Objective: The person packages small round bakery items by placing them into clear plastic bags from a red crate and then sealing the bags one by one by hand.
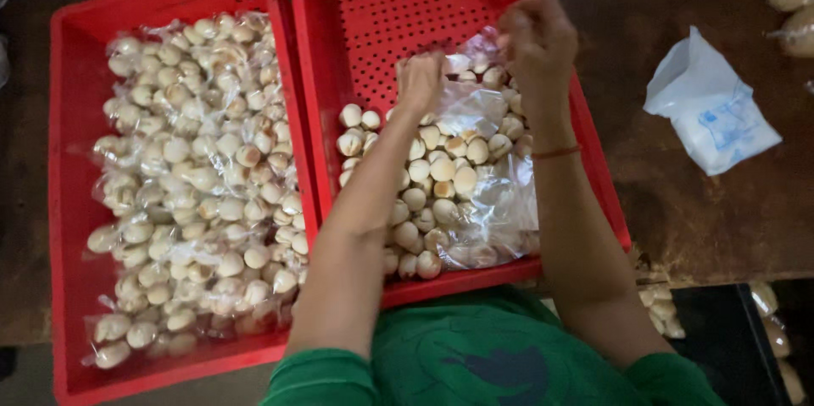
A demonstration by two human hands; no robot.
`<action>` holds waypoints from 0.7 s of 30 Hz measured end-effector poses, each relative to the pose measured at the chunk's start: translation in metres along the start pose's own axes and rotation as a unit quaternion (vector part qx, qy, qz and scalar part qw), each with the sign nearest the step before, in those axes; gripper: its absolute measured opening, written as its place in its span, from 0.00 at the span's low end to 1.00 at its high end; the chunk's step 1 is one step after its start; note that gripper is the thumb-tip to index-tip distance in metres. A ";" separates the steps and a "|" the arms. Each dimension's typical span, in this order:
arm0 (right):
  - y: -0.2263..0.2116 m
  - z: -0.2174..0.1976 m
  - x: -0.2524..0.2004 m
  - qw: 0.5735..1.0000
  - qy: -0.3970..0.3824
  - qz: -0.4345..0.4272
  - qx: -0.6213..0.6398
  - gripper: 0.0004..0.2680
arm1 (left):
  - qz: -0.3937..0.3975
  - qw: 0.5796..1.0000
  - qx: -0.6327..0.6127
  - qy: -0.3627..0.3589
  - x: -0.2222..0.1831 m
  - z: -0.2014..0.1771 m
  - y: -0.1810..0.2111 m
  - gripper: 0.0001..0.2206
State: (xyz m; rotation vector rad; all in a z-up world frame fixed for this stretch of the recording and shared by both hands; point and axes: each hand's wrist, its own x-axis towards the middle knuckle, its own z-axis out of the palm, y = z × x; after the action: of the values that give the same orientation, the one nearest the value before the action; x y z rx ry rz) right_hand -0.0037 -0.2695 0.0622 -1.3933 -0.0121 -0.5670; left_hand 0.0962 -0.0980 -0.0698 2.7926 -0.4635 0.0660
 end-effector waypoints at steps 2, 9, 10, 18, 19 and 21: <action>-0.001 0.005 -0.004 0.952 -0.059 -0.213 -0.213 0.03 | 0.158 0.958 -0.229 0.072 -0.002 -0.020 0.003 0.08; 0.004 0.015 -0.008 0.962 -0.229 0.077 -0.128 0.11 | 0.271 0.884 -0.368 0.099 -0.027 -0.129 0.014 0.09; 0.003 0.018 -0.007 0.973 -0.183 0.132 -0.051 0.06 | 0.147 0.872 -0.466 0.028 -0.035 -0.138 0.011 0.09; 0.021 0.019 -0.013 0.987 -0.155 0.044 0.017 0.07 | -0.056 0.704 -0.707 -0.038 -0.080 -0.108 -0.015 0.12; 0.025 0.021 -0.016 0.986 -0.162 0.028 -0.020 0.09 | -0.041 0.709 -0.704 0.012 -0.085 -0.101 -0.015 0.10; 0.027 0.025 -0.017 0.983 -0.172 0.010 -0.056 0.12 | -0.027 0.712 -0.699 0.065 -0.092 -0.098 -0.015 0.10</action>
State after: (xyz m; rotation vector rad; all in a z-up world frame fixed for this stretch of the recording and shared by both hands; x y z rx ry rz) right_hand 0.0004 -0.2380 0.0371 -1.5868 -0.2475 -0.3083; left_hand 0.0146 -0.0263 0.0106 1.2621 -0.2029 -0.0795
